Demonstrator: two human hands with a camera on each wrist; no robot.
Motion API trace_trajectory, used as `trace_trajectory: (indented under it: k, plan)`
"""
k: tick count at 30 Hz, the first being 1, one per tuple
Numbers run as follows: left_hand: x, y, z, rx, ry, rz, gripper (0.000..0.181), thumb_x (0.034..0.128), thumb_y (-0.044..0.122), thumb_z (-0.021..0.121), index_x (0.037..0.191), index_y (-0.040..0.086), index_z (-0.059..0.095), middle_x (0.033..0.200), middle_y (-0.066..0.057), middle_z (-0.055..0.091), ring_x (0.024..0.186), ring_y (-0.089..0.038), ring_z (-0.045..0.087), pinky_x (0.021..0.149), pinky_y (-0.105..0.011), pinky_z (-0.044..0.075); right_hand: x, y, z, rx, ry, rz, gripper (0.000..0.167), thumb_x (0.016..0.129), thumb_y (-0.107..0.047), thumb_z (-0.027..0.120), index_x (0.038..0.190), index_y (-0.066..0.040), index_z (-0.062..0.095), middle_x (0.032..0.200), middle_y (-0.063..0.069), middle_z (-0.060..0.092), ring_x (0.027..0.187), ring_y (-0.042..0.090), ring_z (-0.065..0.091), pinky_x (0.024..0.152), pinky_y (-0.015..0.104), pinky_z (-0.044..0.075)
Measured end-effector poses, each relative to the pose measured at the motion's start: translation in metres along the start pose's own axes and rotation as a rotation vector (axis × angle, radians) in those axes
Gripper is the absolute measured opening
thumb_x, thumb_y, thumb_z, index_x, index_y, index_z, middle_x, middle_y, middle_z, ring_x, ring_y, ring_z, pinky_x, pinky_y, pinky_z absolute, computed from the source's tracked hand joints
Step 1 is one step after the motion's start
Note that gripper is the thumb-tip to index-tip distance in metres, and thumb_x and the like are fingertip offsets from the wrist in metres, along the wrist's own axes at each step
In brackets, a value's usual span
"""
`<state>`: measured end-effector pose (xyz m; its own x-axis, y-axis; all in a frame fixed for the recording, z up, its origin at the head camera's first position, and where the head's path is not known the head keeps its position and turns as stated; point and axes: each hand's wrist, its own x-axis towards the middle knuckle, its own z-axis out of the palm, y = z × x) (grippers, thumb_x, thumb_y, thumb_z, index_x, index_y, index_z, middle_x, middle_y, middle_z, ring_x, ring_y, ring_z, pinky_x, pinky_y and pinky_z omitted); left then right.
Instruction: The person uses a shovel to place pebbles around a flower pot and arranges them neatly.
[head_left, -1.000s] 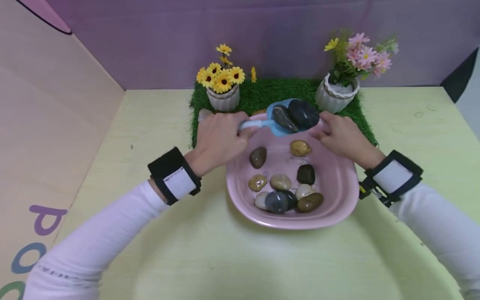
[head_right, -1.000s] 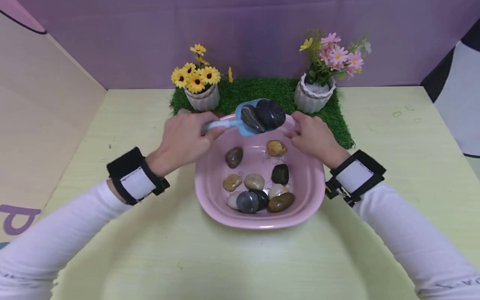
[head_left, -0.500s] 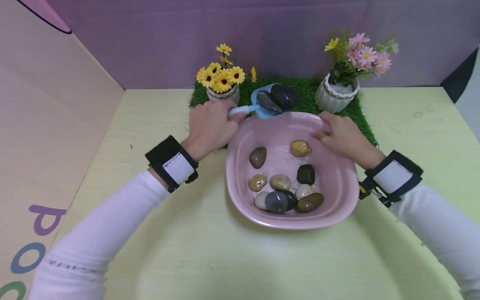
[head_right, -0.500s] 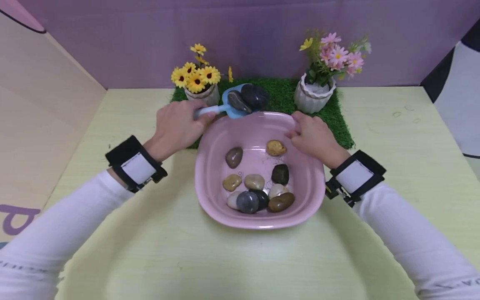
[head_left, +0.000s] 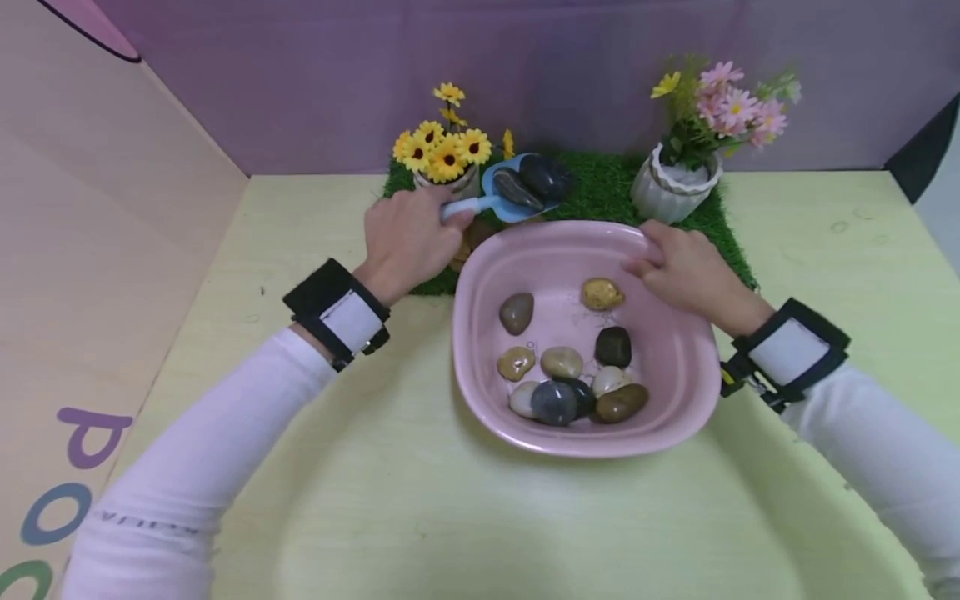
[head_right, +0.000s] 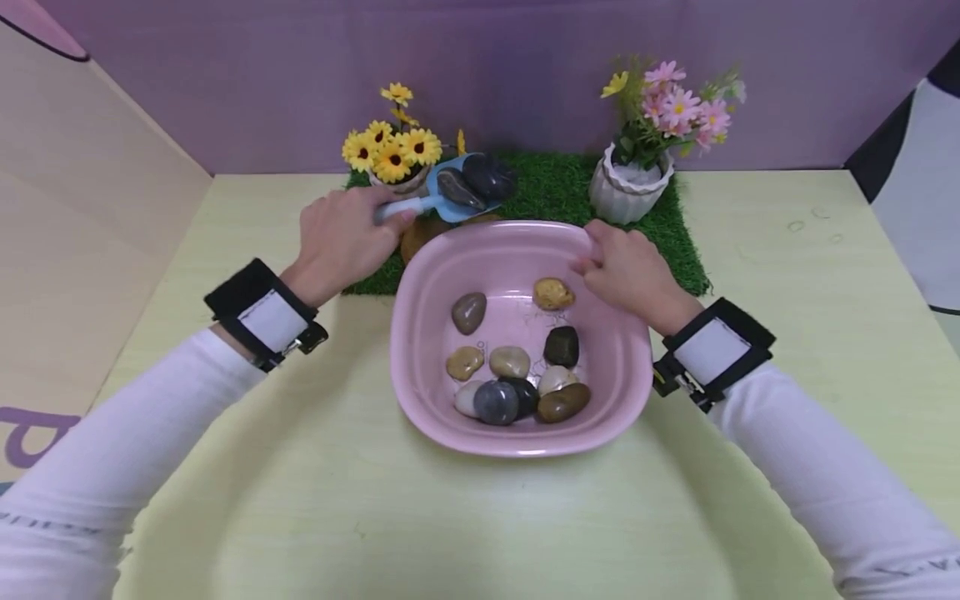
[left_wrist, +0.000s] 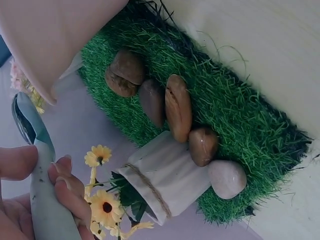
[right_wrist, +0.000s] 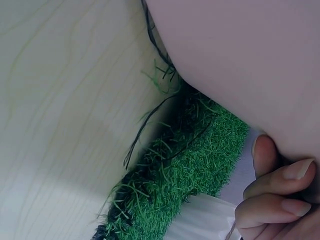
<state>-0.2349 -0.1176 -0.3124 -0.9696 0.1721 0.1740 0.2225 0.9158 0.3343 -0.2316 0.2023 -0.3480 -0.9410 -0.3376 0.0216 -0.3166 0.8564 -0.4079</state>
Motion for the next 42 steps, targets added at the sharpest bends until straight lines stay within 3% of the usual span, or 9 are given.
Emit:
trace_trajectory:
  k: [4,14,24,34,42]
  plan:
    - [0.001,-0.001,0.001,0.027,-0.03,-0.019,0.032,0.1008,0.039,0.047,0.086,0.016,0.063,0.054,0.001,0.039,0.049,-0.02,0.04,0.045,-0.03,0.025,-0.001,0.0,0.0,0.005,-0.012,0.014,0.025,0.096,-0.023,0.061,0.088,-0.006,0.046,0.064,0.006,0.043,0.056,0.022,0.051,0.05,0.032,0.039]
    - [0.002,-0.006,0.008,0.059,-0.055,-0.02,0.039,0.103,0.041,0.044,0.077,0.015,0.056,0.055,0.0,0.04,0.05,-0.022,0.044,0.047,-0.031,0.027,0.0,0.0,0.0,0.003,0.004,0.002,0.025,0.095,-0.023,0.062,0.087,-0.006,0.046,0.064,0.006,0.042,0.057,0.023,0.05,0.05,0.033,0.038]
    - [0.003,-0.007,0.012,0.096,-0.091,-0.028,0.037,0.1033,0.04,0.043,0.085,0.013,0.059,0.055,0.0,0.036,0.049,-0.021,0.04,0.046,-0.03,0.025,0.001,0.001,0.0,-0.001,0.011,-0.003,0.024,0.095,-0.023,0.062,0.088,-0.006,0.047,0.063,0.005,0.042,0.058,0.023,0.05,0.052,0.033,0.037]
    - [0.005,-0.008,0.019,0.107,-0.1,-0.002,0.044,0.1022,0.039,0.047,0.065,0.015,0.047,0.052,0.002,0.032,0.046,-0.017,0.037,0.045,-0.028,0.022,0.0,0.0,-0.001,-0.002,-0.002,0.012,0.025,0.096,-0.024,0.061,0.088,-0.006,0.046,0.064,0.005,0.042,0.058,0.023,0.05,0.052,0.033,0.038]
    - [0.005,-0.008,0.027,0.142,-0.117,0.006,0.042,0.1026,0.037,0.044,0.068,0.014,0.049,0.055,0.0,0.034,0.05,-0.021,0.039,0.046,-0.03,0.025,0.0,0.0,-0.001,0.016,-0.008,0.009,0.024,0.096,-0.024,0.062,0.089,-0.006,0.047,0.064,0.005,0.043,0.057,0.022,0.051,0.051,0.032,0.039]
